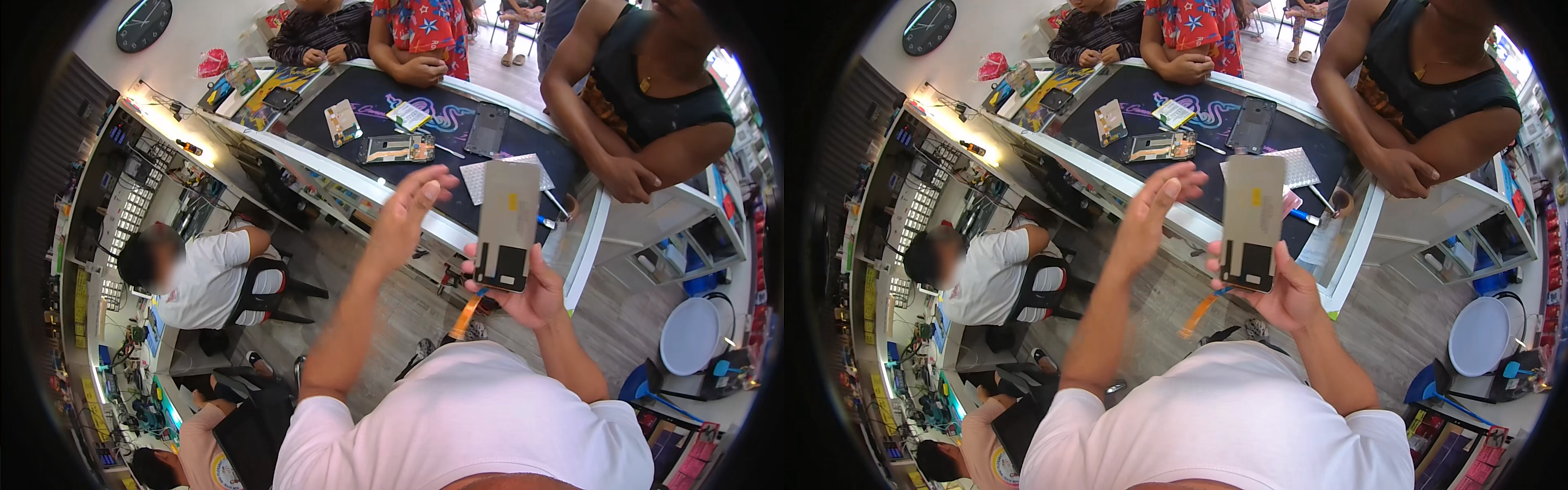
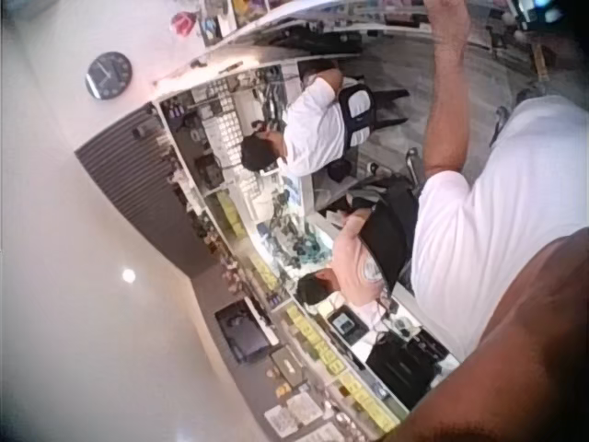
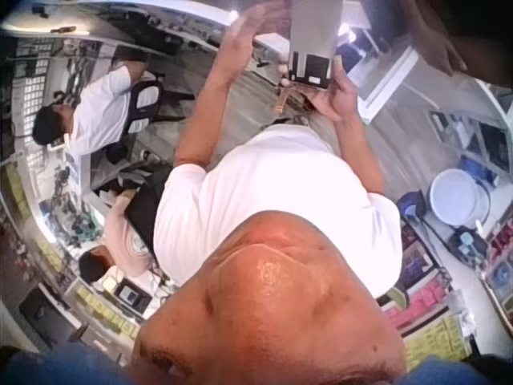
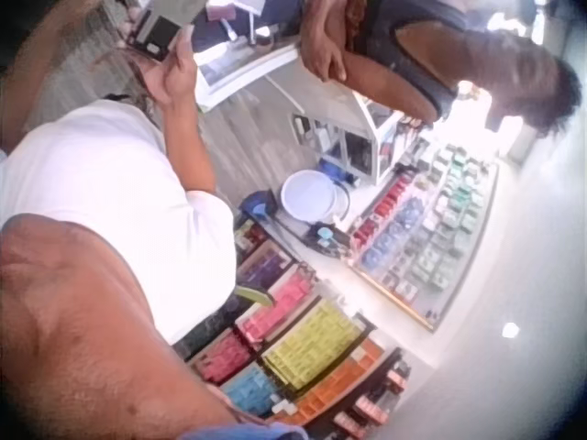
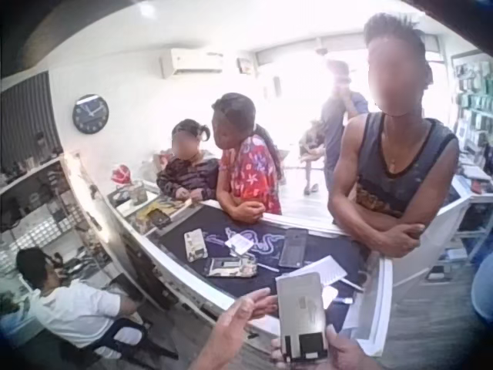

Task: The person removes the back cover of a smartphone using a prying tool, then replaces the battery and reassembles the device. The person handles the phone, battery, and prying tool throughout the process.

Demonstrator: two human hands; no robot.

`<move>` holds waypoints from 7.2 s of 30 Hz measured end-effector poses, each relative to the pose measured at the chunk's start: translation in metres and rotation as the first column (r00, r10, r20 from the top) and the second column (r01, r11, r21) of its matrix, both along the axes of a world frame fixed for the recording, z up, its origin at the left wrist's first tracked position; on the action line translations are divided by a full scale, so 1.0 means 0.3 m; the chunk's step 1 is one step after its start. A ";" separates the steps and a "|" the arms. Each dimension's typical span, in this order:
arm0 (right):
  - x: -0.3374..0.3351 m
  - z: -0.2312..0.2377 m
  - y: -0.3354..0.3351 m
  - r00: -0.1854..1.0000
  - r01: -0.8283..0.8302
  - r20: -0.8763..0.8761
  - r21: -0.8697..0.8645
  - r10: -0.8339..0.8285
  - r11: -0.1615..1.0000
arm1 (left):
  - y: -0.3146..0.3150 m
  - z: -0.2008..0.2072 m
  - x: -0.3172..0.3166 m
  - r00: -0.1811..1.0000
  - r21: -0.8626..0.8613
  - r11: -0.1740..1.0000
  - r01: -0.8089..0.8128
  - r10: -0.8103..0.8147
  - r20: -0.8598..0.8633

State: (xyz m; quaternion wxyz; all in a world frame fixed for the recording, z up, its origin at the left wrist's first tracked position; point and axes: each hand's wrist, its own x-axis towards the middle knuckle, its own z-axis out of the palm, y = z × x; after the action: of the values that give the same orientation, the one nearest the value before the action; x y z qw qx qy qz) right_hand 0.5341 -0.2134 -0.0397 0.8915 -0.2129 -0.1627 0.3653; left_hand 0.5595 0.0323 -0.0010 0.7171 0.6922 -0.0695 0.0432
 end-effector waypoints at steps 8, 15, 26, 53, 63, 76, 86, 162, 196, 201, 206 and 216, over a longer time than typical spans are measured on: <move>0.038 -0.015 -0.165 0.974 0.226 0.017 -0.110 -0.226 0.968 | 0.388 -0.068 0.451 0.976 0.950 0.313 -0.008 -0.204 0.076; 0.050 -0.028 -0.182 0.964 0.265 -0.003 -0.111 -0.267 0.958 | 0.365 -0.002 0.561 0.941 0.970 0.141 0.200 -0.304 -0.149; 0.075 -0.045 -0.170 0.958 0.282 -0.017 -0.144 -0.287 0.949 | 0.307 0.055 0.439 0.991 0.955 0.290 0.061 -0.131 -0.024; -0.042 0.036 0.116 0.943 0.164 0.331 -0.539 0.028 0.826 | 0.113 -0.002 -0.366 0.936 -0.456 0.832 -0.317 0.352 -0.009; -0.028 0.090 0.195 0.852 0.290 0.520 -0.551 0.050 0.782 | 0.128 -0.063 -0.460 0.930 -0.331 0.875 -0.353 0.368 -0.018; -0.034 0.135 0.203 0.872 0.216 0.468 -0.633 0.145 0.743 | 0.161 -0.080 -0.535 0.882 -0.470 0.791 -0.393 0.468 0.050; -0.077 0.148 0.334 0.824 0.234 0.555 -0.517 0.115 0.824 | 0.160 -0.114 -0.563 0.897 -0.434 0.813 -0.387 0.441 0.027; -0.199 -0.034 0.529 0.900 -0.321 -0.343 -0.098 0.271 0.942 | 0.116 -0.145 -0.599 0.752 -0.674 0.536 -0.509 0.657 -0.046; -0.311 0.055 0.676 0.266 0.546 0.958 -0.060 -0.105 0.835 | 0.091 -0.106 -0.668 0.555 -0.654 0.385 -0.651 0.829 -0.065; -0.272 0.012 0.644 0.321 0.586 0.929 -0.044 -0.183 0.809 | 0.043 -0.102 -0.594 0.650 -0.639 0.504 -0.581 0.760 0.008; -0.242 0.009 0.606 0.370 0.582 0.901 -0.036 -0.225 0.812 | 0.004 -0.068 -0.554 0.712 -0.624 0.557 -0.548 0.702 0.000; -0.164 -0.019 0.503 0.354 0.639 0.896 -0.023 -0.267 0.769 | -0.034 -0.096 -0.462 0.798 -0.548 0.699 -0.459 0.596 0.091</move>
State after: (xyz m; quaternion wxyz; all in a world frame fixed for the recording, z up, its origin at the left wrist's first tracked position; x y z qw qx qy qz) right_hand 0.4850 -0.0624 -0.0453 0.6970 -0.5647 -0.4406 -0.0336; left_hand 0.4209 0.0222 -0.0297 0.8115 0.4602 0.0531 0.3562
